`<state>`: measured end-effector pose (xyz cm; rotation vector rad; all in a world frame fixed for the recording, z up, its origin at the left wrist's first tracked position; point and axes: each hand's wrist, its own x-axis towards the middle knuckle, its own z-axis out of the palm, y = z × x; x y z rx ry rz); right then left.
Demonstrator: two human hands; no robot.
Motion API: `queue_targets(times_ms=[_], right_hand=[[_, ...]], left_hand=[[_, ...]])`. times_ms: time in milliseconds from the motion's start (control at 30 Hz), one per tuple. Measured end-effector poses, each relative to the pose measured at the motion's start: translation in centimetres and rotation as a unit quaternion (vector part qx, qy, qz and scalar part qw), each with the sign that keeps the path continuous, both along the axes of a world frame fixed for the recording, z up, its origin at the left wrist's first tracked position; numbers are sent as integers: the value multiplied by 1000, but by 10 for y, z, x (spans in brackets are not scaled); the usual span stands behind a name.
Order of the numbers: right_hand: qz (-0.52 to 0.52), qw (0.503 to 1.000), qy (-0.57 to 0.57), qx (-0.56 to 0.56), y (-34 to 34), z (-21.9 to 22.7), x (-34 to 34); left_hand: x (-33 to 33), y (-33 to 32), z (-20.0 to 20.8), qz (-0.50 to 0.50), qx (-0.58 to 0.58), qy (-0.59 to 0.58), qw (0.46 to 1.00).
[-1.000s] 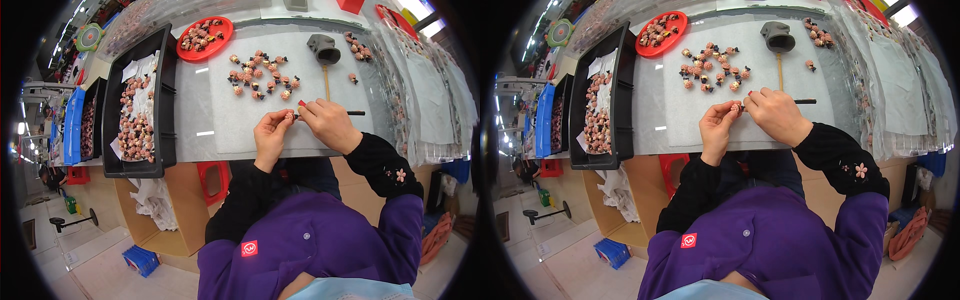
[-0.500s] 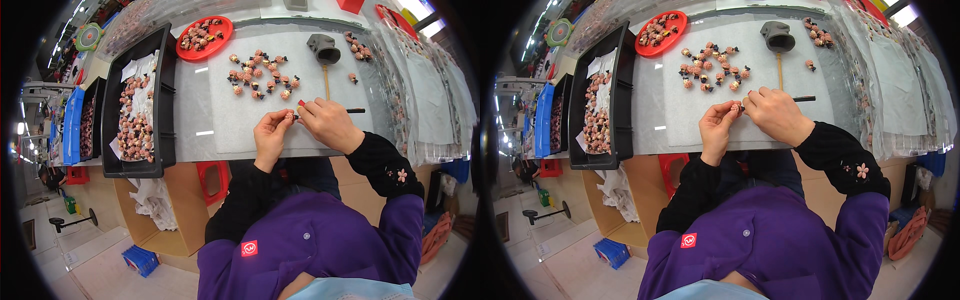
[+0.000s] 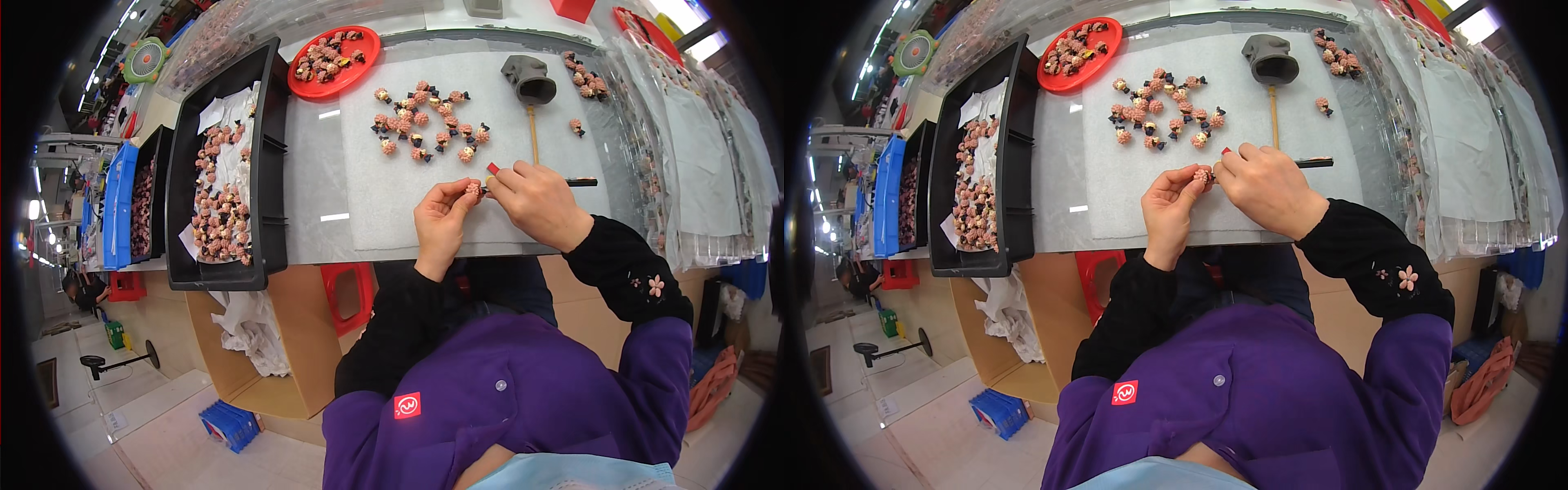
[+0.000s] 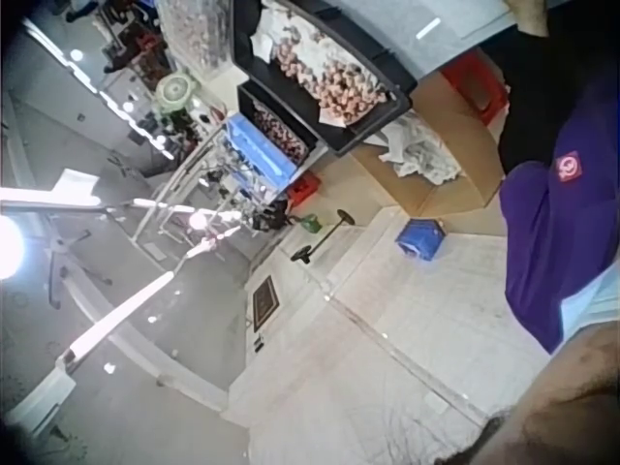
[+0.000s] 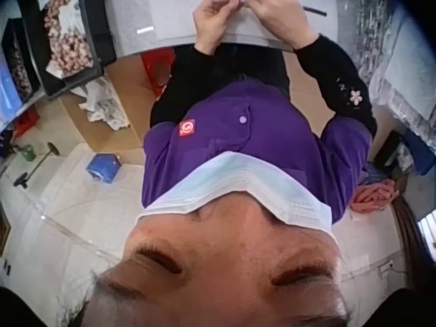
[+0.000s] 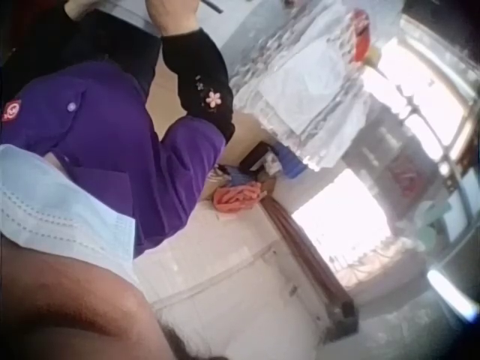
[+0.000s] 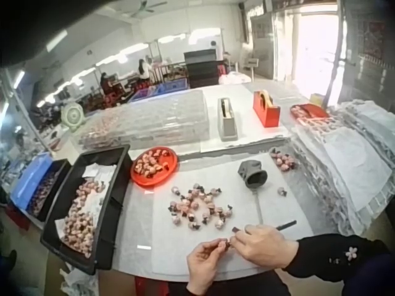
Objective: Assemble small plastic toy components by hand at a factory workbench.
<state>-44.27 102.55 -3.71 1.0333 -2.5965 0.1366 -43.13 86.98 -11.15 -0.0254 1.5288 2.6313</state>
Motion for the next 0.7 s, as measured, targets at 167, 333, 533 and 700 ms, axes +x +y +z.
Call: queue_targets(times_ms=[167, 333, 533, 700], right_hand=[[11, 1000, -7, -3, 0, 1, 0], [-23, 999, -1, -29, -1, -2, 3], [-30, 999, 2, -23, -3, -2, 4], [-38, 999, 7, -19, -3, -2, 5]], left_hand=[[0, 0, 1, 0, 1, -2, 1000], [0, 0, 0, 2, 3, 2, 1000], [0, 0, -1, 4, 4, 6, 1000], [0, 0, 0, 4, 4, 2, 1000]])
